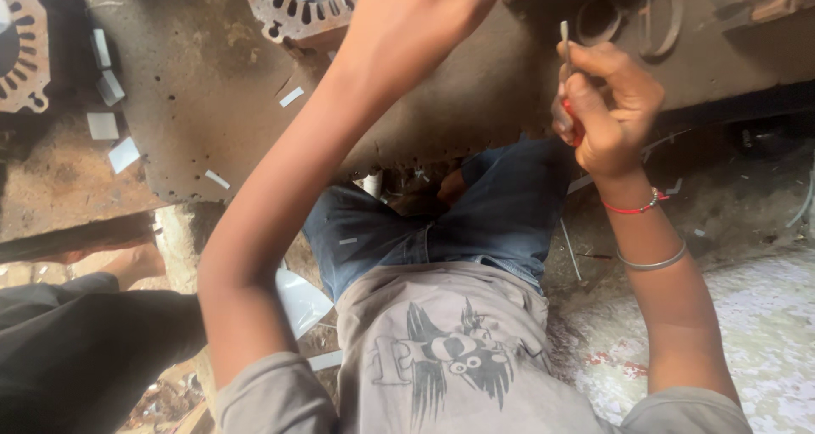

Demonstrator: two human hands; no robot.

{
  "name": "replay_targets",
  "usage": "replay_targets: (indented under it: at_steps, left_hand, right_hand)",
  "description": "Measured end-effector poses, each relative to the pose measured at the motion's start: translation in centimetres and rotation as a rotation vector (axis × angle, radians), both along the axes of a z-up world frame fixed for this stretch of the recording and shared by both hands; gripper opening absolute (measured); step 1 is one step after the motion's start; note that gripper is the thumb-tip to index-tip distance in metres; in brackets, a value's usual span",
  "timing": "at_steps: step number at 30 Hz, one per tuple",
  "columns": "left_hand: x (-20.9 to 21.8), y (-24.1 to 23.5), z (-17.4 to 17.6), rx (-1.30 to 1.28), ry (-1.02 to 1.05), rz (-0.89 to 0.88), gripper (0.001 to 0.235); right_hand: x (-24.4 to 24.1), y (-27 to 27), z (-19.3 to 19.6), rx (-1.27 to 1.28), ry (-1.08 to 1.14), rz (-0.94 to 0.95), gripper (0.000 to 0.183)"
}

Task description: The person is inserting white insulating strips into the slots of a metal stator by hand and using a thin metal tool to seat them firmly.

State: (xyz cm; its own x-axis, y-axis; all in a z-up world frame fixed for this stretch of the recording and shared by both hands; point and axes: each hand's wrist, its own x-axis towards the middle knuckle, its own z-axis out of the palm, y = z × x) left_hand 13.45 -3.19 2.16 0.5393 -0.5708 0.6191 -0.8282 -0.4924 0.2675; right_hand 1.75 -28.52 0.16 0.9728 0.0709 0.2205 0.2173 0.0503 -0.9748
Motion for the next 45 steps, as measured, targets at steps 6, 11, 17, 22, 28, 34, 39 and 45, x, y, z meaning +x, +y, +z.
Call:
replay_targets:
  at_steps: [6, 11, 17, 22, 28, 34, 39, 45]
  left_hand:
    - [-3.2, 3.8, 0.2, 0.298, -0.167, 0.069, 0.033]
    - [-5.1, 3.2, -0.1, 0.297, -0.081, 0.265, 0.047]
    - [-5.1, -0.3, -1.7, 0.257, -0.001, 0.472, 0.047]
    - [-6.1, -0.2, -2.4, 0.196, 0.033, 0.366, 0.030]
    - [-12.1, 2.5, -2.2, 0.288, 0.055, 0.310, 0.052]
    - [-14.6, 5.1, -2.8, 0.139, 0.127, 0.144, 0.048]
    - [-14.1, 4.9, -3.0, 0.125, 0.059, 0.110, 0.040]
    - [-14.0, 5.2, -3.0, 0.139, 0.098, 0.083, 0.037]
  right_hand:
    - [-0.1, 0.0, 0.0, 0.020, -0.006, 0.014, 0.014]
    - [-0.2, 0.0, -0.1, 0.007, -0.004, 0.006, 0.016]
    - [-0.3, 0.2, -0.1, 0.030, -0.013, 0.004, 0.016]
    - [-0.5, 0.2, 0.0, -0.011, -0.035, -0.009, 0.016]
    - [-0.6, 0.9, 0.8, -0.260, -0.168, -0.047, 0.017]
    - [-2.8, 3.9, 3.4, -0.893, -0.376, 0.073, 0.032]
    - [-2.6, 5.6, 3.8, -1.108, -0.481, 0.093, 0.045]
    - [-2.0, 5.6, 3.9, -1.285, -0.579, 0.175, 0.044]
